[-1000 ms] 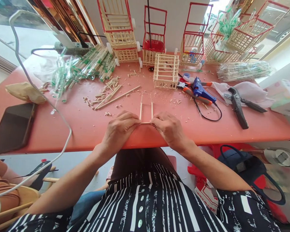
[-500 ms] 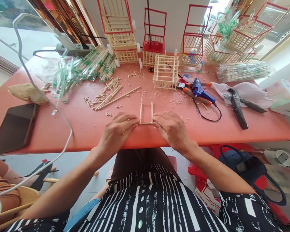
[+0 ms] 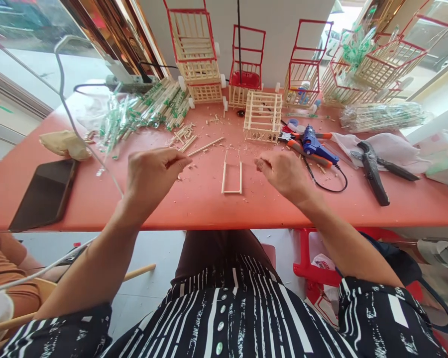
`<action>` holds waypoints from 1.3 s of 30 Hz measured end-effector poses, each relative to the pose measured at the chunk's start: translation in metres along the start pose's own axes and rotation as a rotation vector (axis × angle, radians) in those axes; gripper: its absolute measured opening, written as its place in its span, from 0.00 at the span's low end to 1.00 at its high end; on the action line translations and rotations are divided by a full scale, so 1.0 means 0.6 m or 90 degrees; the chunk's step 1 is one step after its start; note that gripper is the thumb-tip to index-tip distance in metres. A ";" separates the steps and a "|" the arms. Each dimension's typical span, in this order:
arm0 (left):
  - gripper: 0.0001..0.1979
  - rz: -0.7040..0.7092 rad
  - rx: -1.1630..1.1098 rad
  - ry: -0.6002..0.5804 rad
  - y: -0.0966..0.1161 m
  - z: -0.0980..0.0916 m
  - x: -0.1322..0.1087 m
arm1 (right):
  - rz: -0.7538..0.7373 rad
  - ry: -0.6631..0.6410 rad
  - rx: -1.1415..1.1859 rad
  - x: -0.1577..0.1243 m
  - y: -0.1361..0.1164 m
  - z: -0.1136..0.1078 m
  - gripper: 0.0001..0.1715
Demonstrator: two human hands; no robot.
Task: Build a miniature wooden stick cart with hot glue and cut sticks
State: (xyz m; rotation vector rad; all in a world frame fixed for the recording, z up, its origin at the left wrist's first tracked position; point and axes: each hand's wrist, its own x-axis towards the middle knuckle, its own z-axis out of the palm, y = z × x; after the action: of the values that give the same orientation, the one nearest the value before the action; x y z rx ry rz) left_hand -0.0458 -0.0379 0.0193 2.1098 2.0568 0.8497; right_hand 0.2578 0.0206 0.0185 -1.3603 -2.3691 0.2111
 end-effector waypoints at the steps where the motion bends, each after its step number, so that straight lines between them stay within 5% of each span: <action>1: 0.09 -0.033 0.022 -0.006 0.001 -0.003 0.009 | 0.008 0.010 0.001 0.012 0.007 0.000 0.23; 9: 0.22 -0.026 0.014 0.021 0.035 0.016 0.024 | 0.080 0.198 0.061 0.015 0.050 0.001 0.39; 14: 0.07 -0.014 -0.104 0.087 0.033 0.015 0.074 | 0.093 0.306 0.065 0.010 0.064 -0.006 0.36; 16: 0.10 -0.026 -0.119 0.087 0.016 0.010 0.105 | 0.089 0.310 0.084 0.012 0.065 -0.005 0.32; 20: 0.25 -0.101 0.001 0.086 -0.028 -0.011 0.145 | 0.078 0.272 0.108 0.013 0.064 0.000 0.23; 24: 0.15 -0.093 0.030 0.013 -0.045 -0.023 0.123 | 0.079 0.182 0.091 0.013 0.060 0.011 0.15; 30: 0.10 0.011 -0.034 -0.084 -0.007 0.000 0.075 | 0.089 0.032 0.079 0.025 0.048 0.024 0.06; 35: 0.14 -0.040 0.048 -0.058 0.025 0.007 0.106 | 0.044 -0.085 0.013 0.044 0.030 0.010 0.10; 39: 0.15 -0.015 0.111 -0.135 0.030 0.030 0.124 | 0.034 -0.136 -0.062 0.052 0.013 -0.002 0.11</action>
State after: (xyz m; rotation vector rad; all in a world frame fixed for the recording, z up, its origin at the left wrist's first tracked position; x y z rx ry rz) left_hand -0.0258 0.0359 0.0365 2.1475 2.1047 0.4342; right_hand 0.2507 0.0514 0.0252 -1.5161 -2.5488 0.2714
